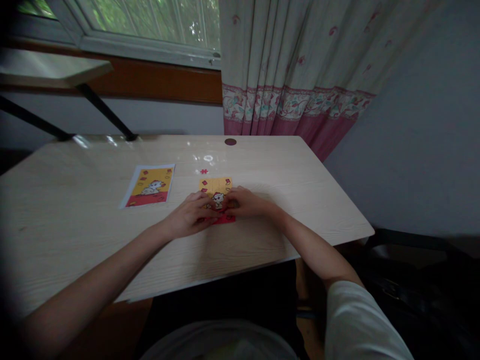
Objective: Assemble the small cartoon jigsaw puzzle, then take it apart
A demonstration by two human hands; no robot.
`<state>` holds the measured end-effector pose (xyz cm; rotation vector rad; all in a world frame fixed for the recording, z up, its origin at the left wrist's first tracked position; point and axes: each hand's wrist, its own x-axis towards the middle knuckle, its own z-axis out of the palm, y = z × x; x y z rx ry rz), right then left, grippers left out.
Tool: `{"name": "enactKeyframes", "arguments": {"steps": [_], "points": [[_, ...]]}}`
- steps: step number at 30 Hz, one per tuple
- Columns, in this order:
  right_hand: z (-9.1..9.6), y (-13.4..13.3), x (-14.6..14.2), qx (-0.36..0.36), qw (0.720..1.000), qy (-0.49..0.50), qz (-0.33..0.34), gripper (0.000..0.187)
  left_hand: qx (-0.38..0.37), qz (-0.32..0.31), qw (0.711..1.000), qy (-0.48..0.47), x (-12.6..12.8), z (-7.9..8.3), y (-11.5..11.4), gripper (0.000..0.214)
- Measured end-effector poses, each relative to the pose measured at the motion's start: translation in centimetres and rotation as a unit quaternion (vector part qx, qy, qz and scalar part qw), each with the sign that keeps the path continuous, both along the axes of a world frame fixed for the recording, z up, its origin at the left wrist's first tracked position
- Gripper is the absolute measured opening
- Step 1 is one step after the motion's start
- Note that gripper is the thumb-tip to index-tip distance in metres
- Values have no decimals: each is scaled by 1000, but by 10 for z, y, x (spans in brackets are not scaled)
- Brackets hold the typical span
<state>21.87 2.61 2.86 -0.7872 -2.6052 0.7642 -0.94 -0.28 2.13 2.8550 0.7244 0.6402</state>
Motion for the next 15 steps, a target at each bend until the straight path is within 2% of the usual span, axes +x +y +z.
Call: {"name": "enactKeyframes", "arguments": {"steps": [12, 15], "points": [[3, 0, 1, 2, 1000, 1, -5, 15, -25, 7, 999, 31, 1, 6, -1, 23], [0, 4, 8, 21, 999, 32, -28, 13, -38, 36, 998, 25, -8, 10, 6, 25]]}}
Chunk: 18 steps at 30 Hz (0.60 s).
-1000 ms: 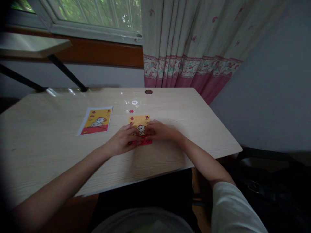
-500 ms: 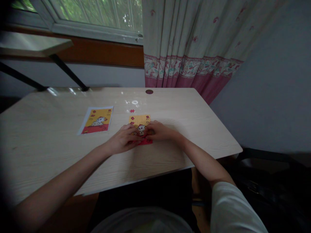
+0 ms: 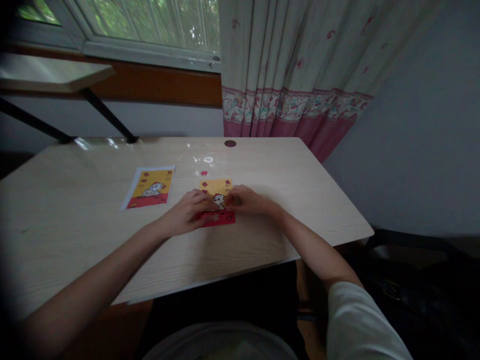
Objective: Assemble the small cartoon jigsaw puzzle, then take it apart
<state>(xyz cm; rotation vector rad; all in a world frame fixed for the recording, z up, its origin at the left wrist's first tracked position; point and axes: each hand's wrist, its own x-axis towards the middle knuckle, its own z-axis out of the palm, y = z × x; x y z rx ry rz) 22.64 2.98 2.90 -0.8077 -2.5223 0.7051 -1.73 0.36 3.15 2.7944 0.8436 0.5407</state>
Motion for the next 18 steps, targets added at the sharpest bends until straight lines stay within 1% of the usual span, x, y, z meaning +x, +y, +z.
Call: {"name": "enactKeyframes", "arguments": {"steps": [3, 5, 7, 10, 14, 18], "points": [[-6, 11, 11, 35, 997, 18, -68, 10, 12, 49, 999, 7, -16, 3, 12, 30], [-10, 20, 17, 38, 993, 15, -109, 11, 17, 76, 997, 30, -27, 4, 20, 38], [-12, 28, 22, 34, 990, 14, -135, 14, 13, 98, 993, 63, -34, 2, 24, 50], [-9, 41, 21, 37, 987, 13, -154, 16, 3, 117, 988, 103, -37, -2, 25, 64], [-5, 63, 6, 35, 987, 0, -156, 17, -3, 107, 987, 119, -34, -6, 23, 71], [-6, 87, -24, 25, 989, -29, -145, 19, -10, 103, 987, 121, -33, -8, 22, 71]]}}
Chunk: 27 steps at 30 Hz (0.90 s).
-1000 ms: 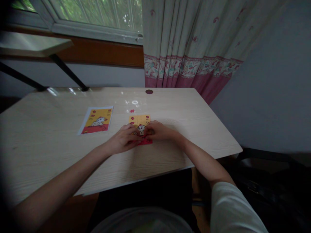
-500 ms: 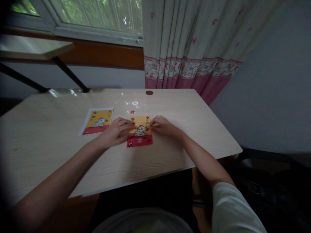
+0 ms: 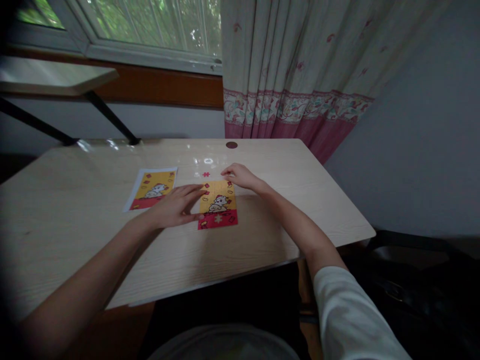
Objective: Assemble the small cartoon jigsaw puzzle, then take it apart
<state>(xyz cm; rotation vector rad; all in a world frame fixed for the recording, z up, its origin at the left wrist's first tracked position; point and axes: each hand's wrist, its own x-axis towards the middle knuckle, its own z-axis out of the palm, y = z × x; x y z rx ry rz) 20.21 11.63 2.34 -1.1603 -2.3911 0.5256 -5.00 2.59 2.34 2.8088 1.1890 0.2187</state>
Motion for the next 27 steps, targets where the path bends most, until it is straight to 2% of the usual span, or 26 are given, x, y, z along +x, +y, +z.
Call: {"name": "enactKeyframes", "arguments": {"steps": [5, 9, 14, 17, 23, 27], "points": [[-2, 20, -43, -5, 1000, -18, -13, 21, -4, 5, 1000, 4, 1, 1, -1, 71], [-1, 28, -61, -16, 1000, -23, -6, 20, -7, 6, 1000, -3, 2, 3, -2, 72], [4, 33, -63, -79, 996, -51, 9, 13, -8, 9, 1000, -4, 3, 4, -3, 75], [5, 32, -63, -93, 995, -44, 12, 13, -3, 10, 1000, -7, 4, 3, -3, 74], [-1, 24, -63, -129, 991, 34, 22, 16, 8, 17, 1000, -10, 6, -2, -4, 78], [2, 10, -49, -115, 988, 97, 34, 12, 20, 25, 999, -11, 6, -3, -4, 77]]}}
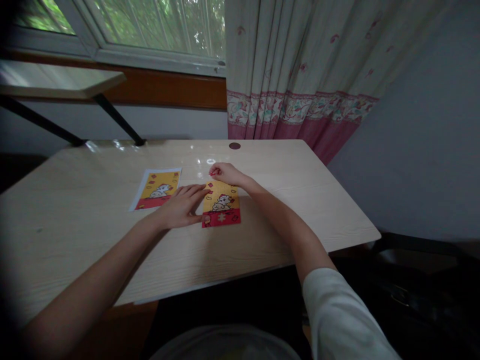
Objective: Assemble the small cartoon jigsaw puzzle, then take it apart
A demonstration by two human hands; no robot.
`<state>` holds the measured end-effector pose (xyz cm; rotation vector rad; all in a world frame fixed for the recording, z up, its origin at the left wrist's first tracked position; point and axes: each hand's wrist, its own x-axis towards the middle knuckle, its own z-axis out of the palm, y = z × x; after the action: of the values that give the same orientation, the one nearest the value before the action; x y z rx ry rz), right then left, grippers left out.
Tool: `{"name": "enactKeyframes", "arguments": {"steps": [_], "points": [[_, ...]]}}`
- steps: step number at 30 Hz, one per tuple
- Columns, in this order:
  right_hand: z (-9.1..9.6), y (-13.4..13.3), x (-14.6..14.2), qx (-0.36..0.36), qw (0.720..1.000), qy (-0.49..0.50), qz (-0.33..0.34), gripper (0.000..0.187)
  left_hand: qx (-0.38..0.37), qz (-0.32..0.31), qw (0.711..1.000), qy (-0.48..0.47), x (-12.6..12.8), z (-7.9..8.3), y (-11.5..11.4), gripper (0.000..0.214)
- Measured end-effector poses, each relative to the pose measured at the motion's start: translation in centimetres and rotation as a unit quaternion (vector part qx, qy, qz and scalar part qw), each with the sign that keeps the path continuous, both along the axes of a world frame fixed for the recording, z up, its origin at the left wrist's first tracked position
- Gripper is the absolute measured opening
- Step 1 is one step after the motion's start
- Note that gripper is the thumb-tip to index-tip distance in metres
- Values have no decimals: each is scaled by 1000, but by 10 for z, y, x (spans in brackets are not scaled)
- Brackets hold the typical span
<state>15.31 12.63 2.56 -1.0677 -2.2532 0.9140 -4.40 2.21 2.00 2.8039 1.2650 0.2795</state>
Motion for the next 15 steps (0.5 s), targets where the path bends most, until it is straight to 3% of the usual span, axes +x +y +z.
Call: {"name": "enactKeyframes", "arguments": {"steps": [5, 9, 15], "points": [[9, -35, 45, -24, 996, 86, -12, 12, 2, 18, 1000, 10, 3, 2, 1, 76], [6, -64, 73, -99, 983, 154, -21, 20, -10, 36, 999, 13, 3, 1, 4, 74], [-5, -82, 73, -146, 962, 220, -67, 33, -12, 26, 999, -38, 3, 5, 5, 69]]}}
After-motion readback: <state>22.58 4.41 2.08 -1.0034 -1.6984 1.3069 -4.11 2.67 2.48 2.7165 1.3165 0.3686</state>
